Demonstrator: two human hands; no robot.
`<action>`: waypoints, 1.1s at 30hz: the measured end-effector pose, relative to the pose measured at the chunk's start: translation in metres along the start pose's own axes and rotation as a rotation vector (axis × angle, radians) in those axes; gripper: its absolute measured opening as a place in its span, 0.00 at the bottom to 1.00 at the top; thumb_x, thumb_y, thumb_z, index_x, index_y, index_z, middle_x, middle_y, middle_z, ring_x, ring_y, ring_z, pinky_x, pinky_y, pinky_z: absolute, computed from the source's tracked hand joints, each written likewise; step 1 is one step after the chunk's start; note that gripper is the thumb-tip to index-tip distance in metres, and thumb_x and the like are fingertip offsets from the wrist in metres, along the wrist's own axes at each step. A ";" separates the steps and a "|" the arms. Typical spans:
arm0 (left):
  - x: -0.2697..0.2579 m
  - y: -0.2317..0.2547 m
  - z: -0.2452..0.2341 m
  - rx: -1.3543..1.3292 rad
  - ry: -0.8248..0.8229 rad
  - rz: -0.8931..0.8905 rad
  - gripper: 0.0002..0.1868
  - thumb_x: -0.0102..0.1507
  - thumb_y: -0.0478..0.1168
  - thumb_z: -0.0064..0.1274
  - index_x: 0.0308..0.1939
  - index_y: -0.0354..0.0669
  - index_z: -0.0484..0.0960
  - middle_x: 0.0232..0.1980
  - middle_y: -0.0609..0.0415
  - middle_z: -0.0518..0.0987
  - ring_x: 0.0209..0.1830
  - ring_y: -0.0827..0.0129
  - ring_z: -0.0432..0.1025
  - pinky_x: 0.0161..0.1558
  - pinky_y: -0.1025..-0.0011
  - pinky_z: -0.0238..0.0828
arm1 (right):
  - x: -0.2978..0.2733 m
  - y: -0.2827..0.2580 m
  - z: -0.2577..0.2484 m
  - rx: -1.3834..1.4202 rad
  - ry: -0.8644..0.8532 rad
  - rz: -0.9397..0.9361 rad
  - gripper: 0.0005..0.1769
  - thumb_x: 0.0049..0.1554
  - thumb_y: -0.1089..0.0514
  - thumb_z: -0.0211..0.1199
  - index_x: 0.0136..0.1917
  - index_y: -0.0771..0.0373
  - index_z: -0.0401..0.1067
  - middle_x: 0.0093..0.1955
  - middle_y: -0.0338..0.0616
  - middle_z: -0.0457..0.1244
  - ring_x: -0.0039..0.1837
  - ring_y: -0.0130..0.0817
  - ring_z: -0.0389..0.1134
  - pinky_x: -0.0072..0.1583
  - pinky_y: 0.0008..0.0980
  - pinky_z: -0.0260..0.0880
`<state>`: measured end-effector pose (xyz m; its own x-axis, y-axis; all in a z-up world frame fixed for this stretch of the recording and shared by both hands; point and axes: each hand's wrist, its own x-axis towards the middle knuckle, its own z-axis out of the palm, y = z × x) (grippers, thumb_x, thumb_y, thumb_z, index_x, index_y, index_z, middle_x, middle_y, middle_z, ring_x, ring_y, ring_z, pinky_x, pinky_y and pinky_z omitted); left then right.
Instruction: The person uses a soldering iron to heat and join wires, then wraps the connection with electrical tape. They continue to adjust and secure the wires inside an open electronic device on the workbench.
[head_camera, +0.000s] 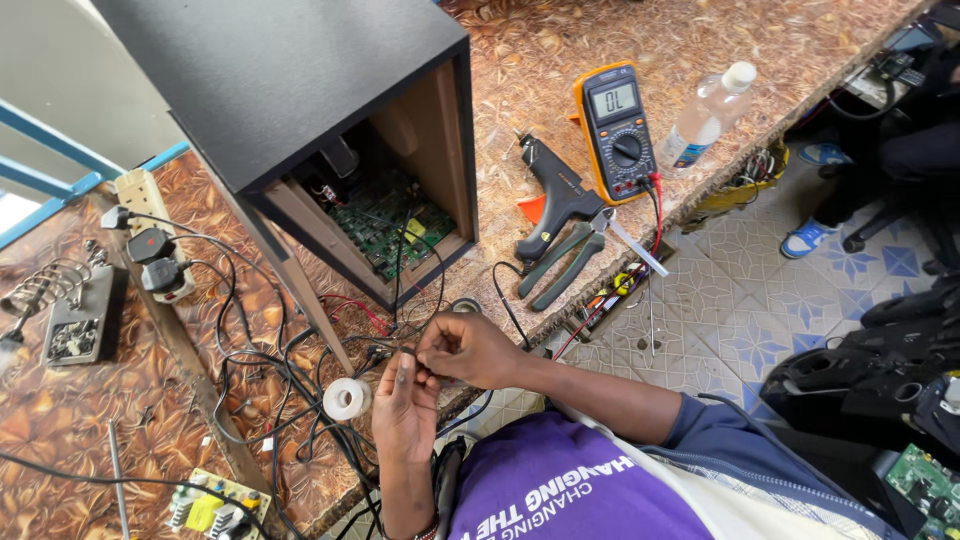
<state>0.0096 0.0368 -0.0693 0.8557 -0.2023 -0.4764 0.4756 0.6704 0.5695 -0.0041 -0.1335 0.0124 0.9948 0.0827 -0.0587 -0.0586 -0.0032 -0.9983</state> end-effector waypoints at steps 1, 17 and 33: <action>-0.003 0.001 0.001 -0.025 0.031 -0.003 0.13 0.63 0.35 0.60 0.50 0.41 0.75 0.37 0.52 0.79 0.31 0.75 0.70 0.36 0.78 0.73 | 0.000 0.002 0.000 -0.022 -0.020 0.006 0.06 0.60 0.55 0.67 0.44 0.58 0.74 0.38 0.32 0.69 0.37 0.15 0.64 0.39 0.19 0.64; -0.001 -0.019 -0.002 0.171 0.053 0.266 0.08 0.65 0.34 0.60 0.45 0.32 0.82 0.28 0.47 0.78 0.27 0.68 0.75 0.34 0.75 0.77 | 0.000 0.038 0.002 -0.346 0.025 -0.310 0.08 0.53 0.59 0.67 0.48 0.61 0.75 0.39 0.50 0.69 0.45 0.49 0.73 0.48 0.43 0.74; -0.006 -0.015 0.025 0.101 0.037 0.170 0.10 0.61 0.37 0.68 0.41 0.36 0.84 0.29 0.54 0.79 0.25 0.75 0.75 0.29 0.79 0.78 | -0.007 0.024 0.017 -0.703 0.316 -0.682 0.06 0.54 0.64 0.71 0.46 0.58 0.79 0.40 0.43 0.69 0.42 0.45 0.73 0.46 0.39 0.75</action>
<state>0.0024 0.0106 -0.0582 0.9180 -0.0645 -0.3912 0.3447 0.6176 0.7069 -0.0141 -0.1173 -0.0111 0.7805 0.0202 0.6249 0.4878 -0.6448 -0.5884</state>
